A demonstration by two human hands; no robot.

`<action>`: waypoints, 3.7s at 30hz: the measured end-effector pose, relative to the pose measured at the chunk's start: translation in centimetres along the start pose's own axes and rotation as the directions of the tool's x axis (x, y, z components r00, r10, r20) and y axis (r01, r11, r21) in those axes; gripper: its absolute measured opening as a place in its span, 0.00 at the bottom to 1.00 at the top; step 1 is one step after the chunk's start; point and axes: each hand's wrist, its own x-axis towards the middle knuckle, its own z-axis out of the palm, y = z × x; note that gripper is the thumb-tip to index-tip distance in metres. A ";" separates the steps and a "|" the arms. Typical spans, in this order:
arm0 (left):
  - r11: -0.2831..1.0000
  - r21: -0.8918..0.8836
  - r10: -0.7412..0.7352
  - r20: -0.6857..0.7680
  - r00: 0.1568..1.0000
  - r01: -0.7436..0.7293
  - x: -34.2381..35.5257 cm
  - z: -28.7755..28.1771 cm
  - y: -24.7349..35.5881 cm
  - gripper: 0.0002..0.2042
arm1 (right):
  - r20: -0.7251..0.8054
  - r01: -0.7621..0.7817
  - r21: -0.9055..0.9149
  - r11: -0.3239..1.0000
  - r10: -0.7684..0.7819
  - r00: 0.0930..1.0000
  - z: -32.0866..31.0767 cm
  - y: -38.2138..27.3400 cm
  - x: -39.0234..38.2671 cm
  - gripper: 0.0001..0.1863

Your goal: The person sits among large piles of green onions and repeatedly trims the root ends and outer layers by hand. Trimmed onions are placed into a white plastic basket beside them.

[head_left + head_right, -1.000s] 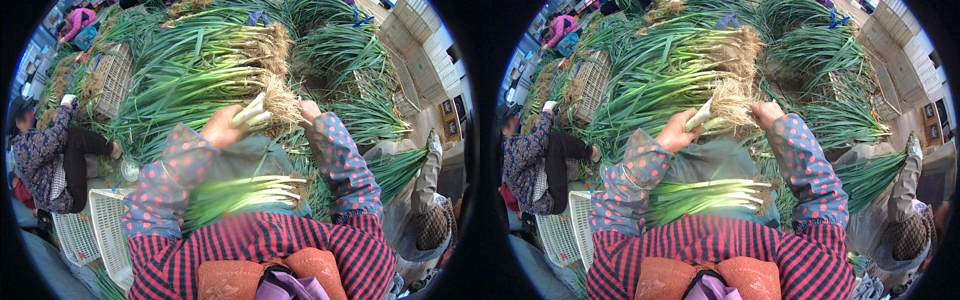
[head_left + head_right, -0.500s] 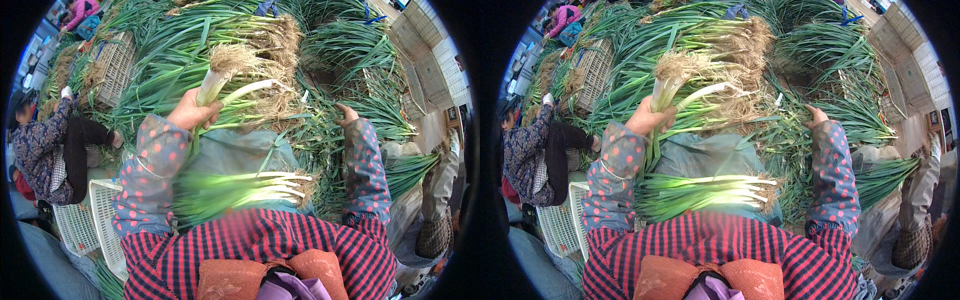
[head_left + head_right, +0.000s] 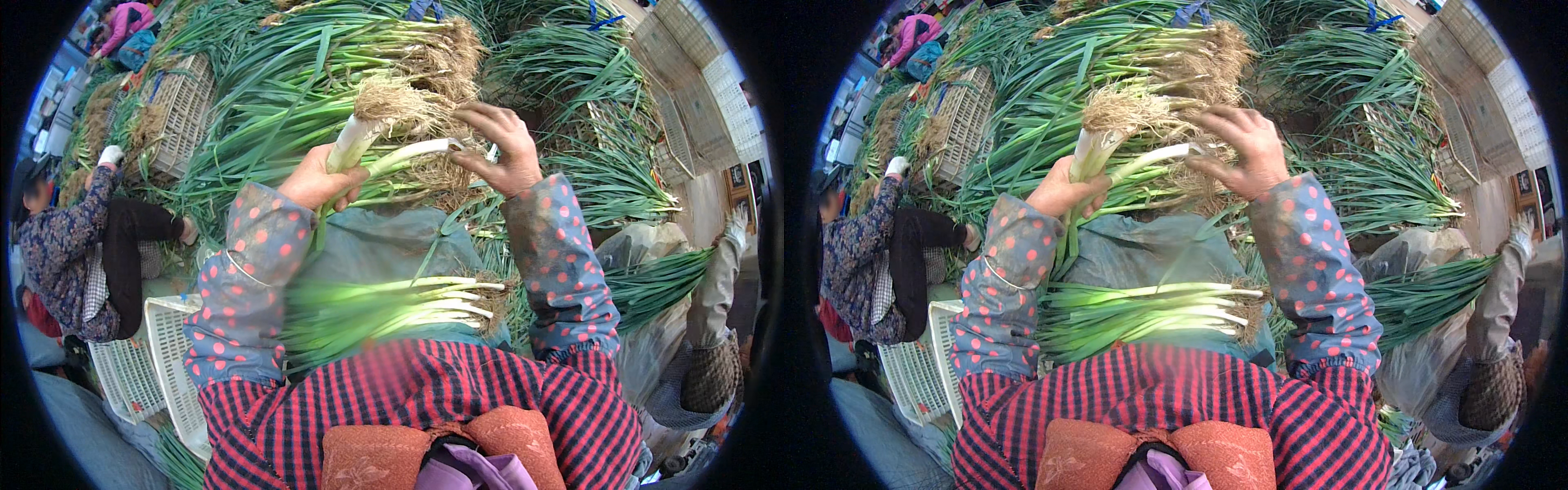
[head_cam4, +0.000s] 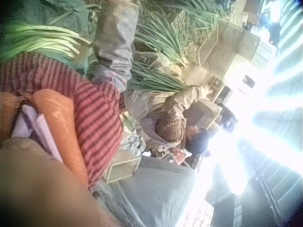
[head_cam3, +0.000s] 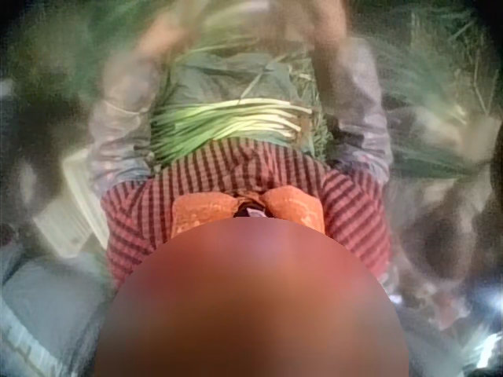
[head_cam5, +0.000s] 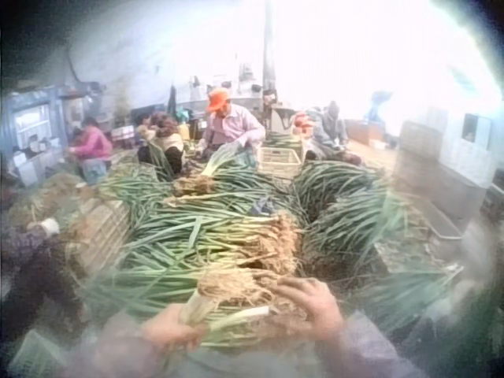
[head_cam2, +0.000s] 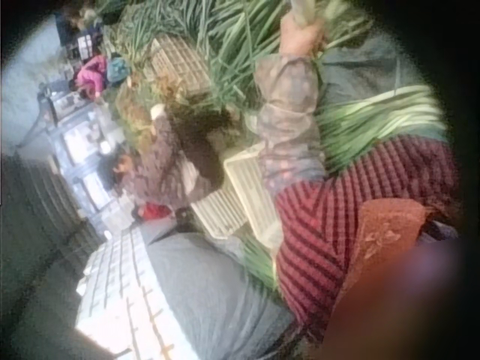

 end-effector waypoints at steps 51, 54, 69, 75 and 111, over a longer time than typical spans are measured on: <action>0.988 0.097 -0.128 0.061 0.990 0.122 0.1 -2.4 -4.2 0.12 | 0.433 -0.451 0.251 0.857 0.318 0.844 2.5 -3.2 -4.3 0.12; 0.955 0.295 -0.016 0.086 0.996 -0.010 0.2 -2.3 -5.0 0.12 | 0.425 -0.531 0.308 0.790 0.385 0.819 2.4 -2.8 -4.3 0.13; 0.984 0.157 0.082 -0.016 0.996 -0.079 0.7 1.3 -4.8 0.16 | 0.312 -0.360 0.167 0.918 0.297 0.902 2.9 -3.3 -4.2 0.11; 0.959 0.279 0.098 -0.178 0.979 -0.046 0.7 2.6 -5.0 0.12 | 0.384 -0.134 -0.071 0.988 0.151 0.911 2.1 -4.5 -4.0 0.16; 0.935 0.330 0.228 -0.278 0.933 -0.130 0.2 5.1 -3.3 0.13 | 0.314 -0.503 0.856 -0.117 0.891 0.328 6.6 -0.2 -3.5 0.11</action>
